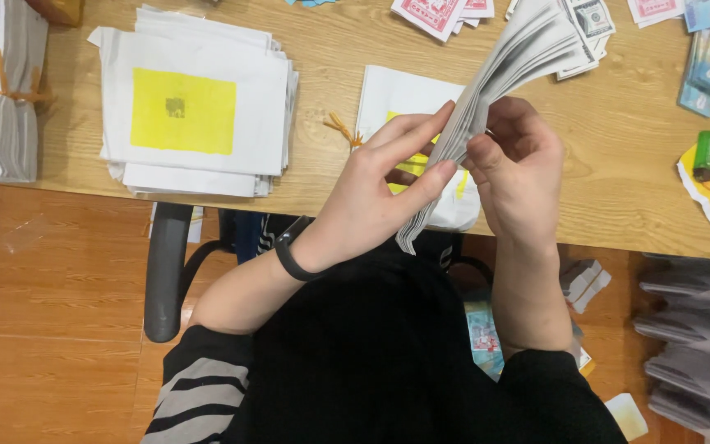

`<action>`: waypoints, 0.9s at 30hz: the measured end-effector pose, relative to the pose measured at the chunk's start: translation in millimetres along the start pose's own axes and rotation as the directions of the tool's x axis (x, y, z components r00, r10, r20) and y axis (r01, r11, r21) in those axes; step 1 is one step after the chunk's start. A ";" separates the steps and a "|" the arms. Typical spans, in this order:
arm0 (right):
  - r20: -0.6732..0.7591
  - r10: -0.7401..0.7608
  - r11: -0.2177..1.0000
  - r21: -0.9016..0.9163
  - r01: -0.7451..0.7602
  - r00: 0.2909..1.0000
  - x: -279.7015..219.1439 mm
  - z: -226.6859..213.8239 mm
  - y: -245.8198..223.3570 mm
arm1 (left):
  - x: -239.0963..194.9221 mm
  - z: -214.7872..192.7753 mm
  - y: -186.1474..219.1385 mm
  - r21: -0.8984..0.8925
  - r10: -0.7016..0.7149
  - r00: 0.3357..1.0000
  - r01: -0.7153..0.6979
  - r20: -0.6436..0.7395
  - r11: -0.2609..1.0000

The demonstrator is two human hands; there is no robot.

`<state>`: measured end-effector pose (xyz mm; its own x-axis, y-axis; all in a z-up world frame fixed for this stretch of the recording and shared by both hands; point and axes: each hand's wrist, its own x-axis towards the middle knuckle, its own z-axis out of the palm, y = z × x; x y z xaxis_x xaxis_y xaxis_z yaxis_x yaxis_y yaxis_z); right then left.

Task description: Bundling stacks of ritual paper using rubber bands and ties

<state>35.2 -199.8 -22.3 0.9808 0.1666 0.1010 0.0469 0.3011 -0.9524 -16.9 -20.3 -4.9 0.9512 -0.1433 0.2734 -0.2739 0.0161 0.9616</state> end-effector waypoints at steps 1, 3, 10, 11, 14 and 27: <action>0.000 0.000 1.000 0.000 0.000 1.000 0.4 -0.4 1.1 | 0.8 0.3 -0.3 0.000 0.000 1.000 0.000 0.000 1.000; -0.042 0.002 1.000 -0.016 -0.003 0.999 1.0 -0.9 3.7 | 1.6 0.7 -1.0 0.015 0.032 0.999 -0.032 -0.039 0.999; -0.028 -0.215 0.787 -0.597 0.156 0.976 -18.6 19.9 1.2 | -4.6 -23.2 -4.4 0.233 0.147 0.978 -0.110 -0.146 0.966; -0.035 -0.245 0.790 -0.587 0.179 0.969 -19.5 14.3 1.3 | -7.4 -36.0 -7.2 0.263 0.108 0.983 -0.065 -0.150 0.963; -0.123 -0.275 0.812 -0.560 0.162 0.953 -20.6 0.5 -4.7 | -12.7 -93.2 -11.1 0.351 0.068 0.973 0.015 -0.222 0.936; -0.228 -0.017 0.927 -0.367 -0.070 0.974 -10.3 -31.9 -3.6 | -21.2 -236.5 -63.4 0.634 -0.129 0.898 0.393 -0.421 0.667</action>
<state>30.9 -232.5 -29.1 0.9972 -0.0569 0.0486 0.0441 -0.0775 -0.9960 13.9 215.8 -66.0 0.9491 0.2859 0.1319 0.1007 -0.6725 0.7332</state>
